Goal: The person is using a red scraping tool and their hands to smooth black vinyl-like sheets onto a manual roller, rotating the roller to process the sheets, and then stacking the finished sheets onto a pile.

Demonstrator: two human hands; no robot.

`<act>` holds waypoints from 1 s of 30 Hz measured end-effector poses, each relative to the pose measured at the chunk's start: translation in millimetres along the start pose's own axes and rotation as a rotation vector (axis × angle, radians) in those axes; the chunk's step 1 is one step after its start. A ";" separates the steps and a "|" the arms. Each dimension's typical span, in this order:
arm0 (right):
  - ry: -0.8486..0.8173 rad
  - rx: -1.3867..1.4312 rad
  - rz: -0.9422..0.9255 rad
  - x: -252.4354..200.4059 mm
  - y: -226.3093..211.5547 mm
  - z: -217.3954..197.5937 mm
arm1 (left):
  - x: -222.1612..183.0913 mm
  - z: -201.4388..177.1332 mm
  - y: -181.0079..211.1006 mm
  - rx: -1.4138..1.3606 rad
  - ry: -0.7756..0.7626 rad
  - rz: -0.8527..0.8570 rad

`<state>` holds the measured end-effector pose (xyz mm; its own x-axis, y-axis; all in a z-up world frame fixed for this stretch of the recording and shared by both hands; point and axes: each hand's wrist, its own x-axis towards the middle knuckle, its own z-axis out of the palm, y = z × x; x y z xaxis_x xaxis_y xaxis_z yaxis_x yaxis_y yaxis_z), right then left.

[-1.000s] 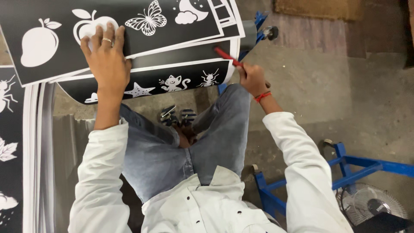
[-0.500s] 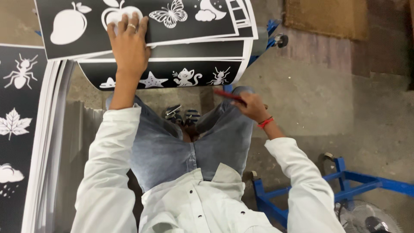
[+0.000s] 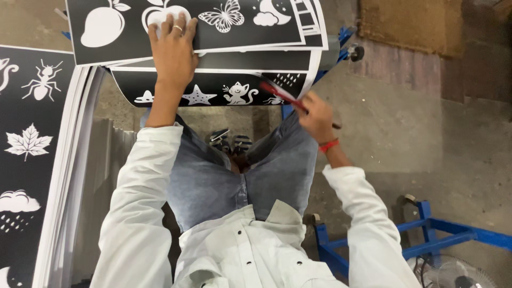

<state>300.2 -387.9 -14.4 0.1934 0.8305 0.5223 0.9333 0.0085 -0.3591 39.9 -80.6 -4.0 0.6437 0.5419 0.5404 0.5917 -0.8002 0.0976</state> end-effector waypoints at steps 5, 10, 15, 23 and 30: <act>-0.132 0.063 0.030 -43.7 -4.8 10.8 | -1.4 0.0 -0.2 0.028 0.016 0.031; -0.443 0.052 0.045 -72.6 3.7 -18.6 | -1.0 -0.7 4.6 0.030 0.006 0.027; -0.645 0.156 0.090 -84.1 -13.0 -52.3 | 4.3 4.3 0.0 0.059 -0.028 0.047; -0.906 0.460 0.098 -120.7 -134.3 -43.8 | -4.6 -14.7 -3.0 0.096 -0.129 0.105; -0.100 1.354 0.776 -68.8 -17.2 14.8 | -37.4 -46.8 -0.1 0.038 -0.148 0.130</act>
<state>266.4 -437.0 -55.6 0.4090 0.9008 -0.1456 -0.3488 0.0069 -0.9372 -6.9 -112.9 14.9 0.7783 0.4687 0.4178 0.5150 -0.8572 0.0023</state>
